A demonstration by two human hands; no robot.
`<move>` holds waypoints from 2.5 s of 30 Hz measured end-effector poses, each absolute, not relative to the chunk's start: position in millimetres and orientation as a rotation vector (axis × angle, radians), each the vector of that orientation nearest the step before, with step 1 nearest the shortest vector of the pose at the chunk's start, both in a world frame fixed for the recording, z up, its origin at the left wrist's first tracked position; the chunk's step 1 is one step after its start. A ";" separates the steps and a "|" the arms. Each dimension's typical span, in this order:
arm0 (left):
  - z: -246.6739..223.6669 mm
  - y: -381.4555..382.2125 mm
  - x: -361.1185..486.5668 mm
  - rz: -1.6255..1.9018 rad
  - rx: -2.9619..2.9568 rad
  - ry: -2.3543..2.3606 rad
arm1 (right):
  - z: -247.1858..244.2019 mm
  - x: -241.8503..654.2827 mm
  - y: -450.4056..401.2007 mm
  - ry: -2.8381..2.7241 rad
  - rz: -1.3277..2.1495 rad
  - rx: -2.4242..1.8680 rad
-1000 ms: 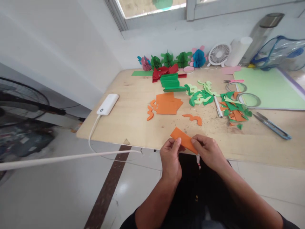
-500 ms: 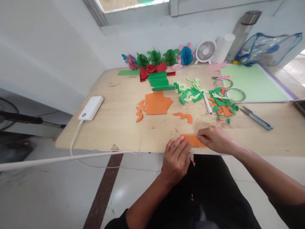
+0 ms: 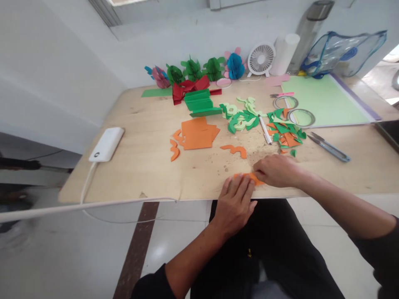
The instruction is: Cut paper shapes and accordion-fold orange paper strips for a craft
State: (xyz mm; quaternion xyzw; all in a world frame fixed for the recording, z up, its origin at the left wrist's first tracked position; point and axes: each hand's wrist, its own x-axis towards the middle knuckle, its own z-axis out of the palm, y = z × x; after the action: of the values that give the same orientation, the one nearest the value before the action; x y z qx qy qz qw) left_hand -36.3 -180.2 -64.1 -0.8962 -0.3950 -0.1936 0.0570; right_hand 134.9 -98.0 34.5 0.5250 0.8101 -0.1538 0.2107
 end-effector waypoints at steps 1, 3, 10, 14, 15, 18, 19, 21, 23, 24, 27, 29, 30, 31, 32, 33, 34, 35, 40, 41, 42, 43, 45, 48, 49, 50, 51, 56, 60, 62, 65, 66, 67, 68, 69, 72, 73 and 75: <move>-63.9 -180.3 -35.0 -0.556 -2.713 -1.204 | 34.6 134.7 -97.3 2.254 -0.432 1.451; -63.5 -180.7 -33.5 -0.490 -2.708 -1.209 | 33.9 134.7 -96.3 2.267 -0.444 1.440; -63.6 -182.4 -33.9 -0.350 -2.707 -1.207 | 23.0 155.9 -96.9 2.306 -0.554 1.610; -64.3 -182.1 -33.4 -0.385 -2.698 -1.199 | 14.9 175.4 -121.7 2.385 -0.436 2.044; -64.3 -181.8 -33.3 -0.398 -2.697 -1.196 | 12.1 176.6 -132.7 2.492 -0.266 2.186; -64.0 -181.4 -33.0 -0.436 -2.699 -1.184 | -0.8 168.7 -170.6 2.976 0.072 2.042; -64.0 -181.4 -32.9 -0.445 -2.701 -1.179 | -6.4 163.3 -182.2 3.063 0.111 1.940; -64.3 -181.5 -32.7 -0.459 -2.701 -1.178 | -18.1 151.8 -200.1 3.104 0.161 1.862; -65.0 -181.7 -32.5 -0.472 -2.699 -1.183 | -27.6 142.6 -209.4 3.039 0.182 1.883; -65.4 -181.8 -32.4 -0.479 -2.697 -1.185 | -30.9 139.7 -211.1 3.009 0.188 1.898; -66.4 -181.7 -32.2 -0.493 -2.692 -1.175 | -35.3 137.2 -209.5 2.948 0.201 1.915; -66.6 -181.5 -32.2 -0.498 -2.688 -1.167 | -36.2 139.2 -207.2 2.921 0.218 1.909; -66.7 -181.5 -32.1 -0.500 -2.685 -1.163 | -36.8 140.7 -206.5 2.914 0.229 1.900; -66.8 -181.5 -32.1 -0.503 -2.681 -1.161 | -37.7 142.3 -206.3 2.915 0.243 1.888; -66.9 -181.5 -32.1 -0.507 -2.677 -1.158 | -38.8 144.0 -206.5 2.924 0.257 1.871; -67.0 -181.5 -32.1 -0.509 -2.674 -1.156 | -40.2 145.7 -207.1 2.937 0.271 1.855; -67.1 -181.5 -32.1 -0.509 -2.673 -1.154 | -41.6 147.4 -208.0 2.949 0.280 1.842; -67.2 -181.6 -32.1 -0.506 -2.675 -1.153 | -43.0 149.1 -209.0 2.956 0.282 1.832; -67.0 -181.4 -32.3 -0.482 -2.686 -1.168 | -47.2 155.7 -211.1 2.944 0.243 1.813; -66.9 -181.3 -32.4 -0.482 -2.686 -1.167 | -47.6 156.5 -210.8 2.948 0.239 1.809; -66.8 -181.3 -32.5 -0.482 -2.686 -1.165 | -48.0 157.3 -210.4 2.951 0.234 1.803; -66.6 -181.2 -32.6 -0.482 -2.686 -1.163 | -48.3 157.9 -209.9 2.954 0.230 1.798; -66.5 -181.2 -32.7 -0.482 -2.689 -1.164 | -49.1 158.8 -209.1 2.959 0.220 1.789; -67.0 -181.2 -32.7 -0.483 -2.691 -1.168 | -49.9 159.6 -208.8 2.958 0.210 1.780; -67.3 -181.2 -32.7 -0.484 -2.688 -1.167 | -50.0 159.7 -208.8 2.958 0.211 1.778; -67.8 -181.2 -32.7 -0.487 -2.685 -1.166 | -49.9 159.7 -208.8 2.954 0.211 1.778; -68.2 -181.2 -32.7 -0.489 -2.681 -1.165 | -49.7 159.7 -208.9 2.950 0.212 1.781; -69.6 -181.4 -32.8 -0.496 -2.678 -1.163 | -47.6 159.2 -208.5 2.938 0.200 1.799; -69.8 -181.5 -32.6 -0.501 -2.680 -1.175 | -46.8 158.2 -208.0 2.922 0.159 1.812; -69.9 -181.4 -32.6 -0.503 -2.676 -1.169 | -46.5 158.0 -208.2 2.914 0.140 1.823; -69.4 -180.9 -32.6 -0.503 -2.669 -1.157 | -45.5 160.1 -209.2 2.921 0.138 1.872; -69.2 -180.7 -32.6 -0.501 -2.669 -1.156 | -45.1 161.7 -209.3 2.929 0.144 1.898; -68.9 -180.5 -32.6 -0.498 -2.672 -1.156 | -44.5 163.7 -209.2 2.936 0.145 1.936; -68.7 -180.4 -32.6 -0.494 -2.677 -1.157 | -43.8 165.9 -208.7 2.939 0.140 1.991; -68.5 -180.4 -32.7 -0.489 -2.682 -1.159 | -42.9 167.9 -207.7 2.935 0.125 2.059; -68.4 -180.4 -33.0 -0.483 -2.689 -1.165 | -38.9 171.2 -201.7 2.873 0.021 2.290; -68.3 -180.4 -33.1 -0.483 -2.689 -1.166 | -37.2 170.9 -198.9 2.847 -0.035 2.342; -68.0 -180.5 -33.2 -0.486 -2.690 -1.165 | -33.8 168.2 -192.8 2.805 -0.167 2.396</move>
State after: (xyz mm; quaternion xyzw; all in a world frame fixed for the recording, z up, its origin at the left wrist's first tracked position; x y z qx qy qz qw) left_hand -33.2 -180.5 -68.0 -0.9020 -0.3907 -0.1628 0.0851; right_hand 168.2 -192.8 -33.8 0.6243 0.7310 -0.0436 -0.2722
